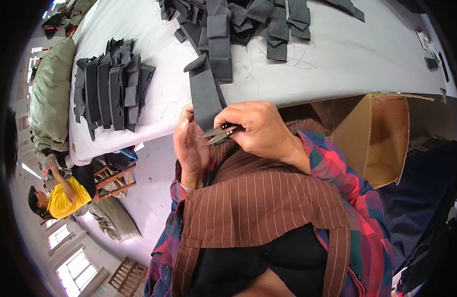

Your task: The recorder uses small snips to trim threads and cut fabric strips from pieces on a workshop table.

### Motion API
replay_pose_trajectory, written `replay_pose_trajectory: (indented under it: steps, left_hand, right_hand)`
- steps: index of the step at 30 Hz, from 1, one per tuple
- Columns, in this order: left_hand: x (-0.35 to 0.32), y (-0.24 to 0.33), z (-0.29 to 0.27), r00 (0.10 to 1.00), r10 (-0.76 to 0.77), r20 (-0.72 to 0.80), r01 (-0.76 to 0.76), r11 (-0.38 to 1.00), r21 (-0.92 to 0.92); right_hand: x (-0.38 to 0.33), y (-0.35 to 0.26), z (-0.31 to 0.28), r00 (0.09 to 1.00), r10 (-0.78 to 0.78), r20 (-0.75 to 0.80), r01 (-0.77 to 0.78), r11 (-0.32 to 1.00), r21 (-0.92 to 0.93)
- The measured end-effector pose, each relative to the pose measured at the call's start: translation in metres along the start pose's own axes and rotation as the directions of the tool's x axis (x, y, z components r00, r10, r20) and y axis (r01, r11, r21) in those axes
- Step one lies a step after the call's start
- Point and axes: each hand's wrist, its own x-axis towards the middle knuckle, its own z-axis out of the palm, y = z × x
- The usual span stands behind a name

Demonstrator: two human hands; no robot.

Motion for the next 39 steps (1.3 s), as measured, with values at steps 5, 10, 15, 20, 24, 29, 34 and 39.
replay_pose_trajectory:
  steps: [5, 10, 15, 20, 24, 29, 34, 39]
  left_hand:
    - [0.0, -0.006, 0.003, 0.99, 0.105, -0.098, -0.093, 0.988, 0.119]
    - [-0.006, 0.0, -0.001, 0.997, 0.051, -0.063, -0.044, 0.994, 0.105]
    - [-0.008, 0.003, -0.002, 0.998, -0.008, -0.07, 0.013, 0.998, 0.068]
    - [-0.01, 0.004, -0.005, 0.991, -0.076, -0.106, 0.079, 0.997, 0.024]
    - [-0.01, -0.003, -0.001, 0.992, 0.026, -0.124, -0.015, 0.996, 0.088]
    - [-0.011, -0.002, -0.003, 0.993, 0.048, -0.106, -0.016, 0.959, 0.284]
    - [-0.012, -0.004, -0.004, 0.992, 0.064, -0.105, -0.033, 0.96, 0.278]
    - [-0.014, 0.0, -0.002, 0.992, -0.001, -0.127, 0.034, 0.964, 0.262]
  right_hand:
    - [0.001, -0.007, -0.012, 0.996, -0.077, 0.034, 0.082, 0.981, -0.177]
    - [0.006, 0.0, -0.023, 0.986, -0.036, -0.163, 0.002, 0.98, -0.2]
    - [0.015, 0.005, -0.025, 0.988, -0.138, -0.063, 0.109, 0.935, -0.337]
    - [0.011, 0.013, -0.03, 0.989, -0.109, -0.103, 0.076, 0.956, -0.282]
    - [0.016, 0.0, -0.026, 0.994, -0.065, -0.087, 0.045, 0.974, -0.22]
    - [0.021, 0.004, -0.012, 0.997, -0.071, -0.031, 0.062, 0.971, -0.23]
    - [0.022, 0.006, -0.007, 0.992, -0.123, -0.032, 0.111, 0.964, -0.243]
    - [0.022, 0.004, -0.005, 0.981, -0.191, -0.038, 0.172, 0.943, -0.283]
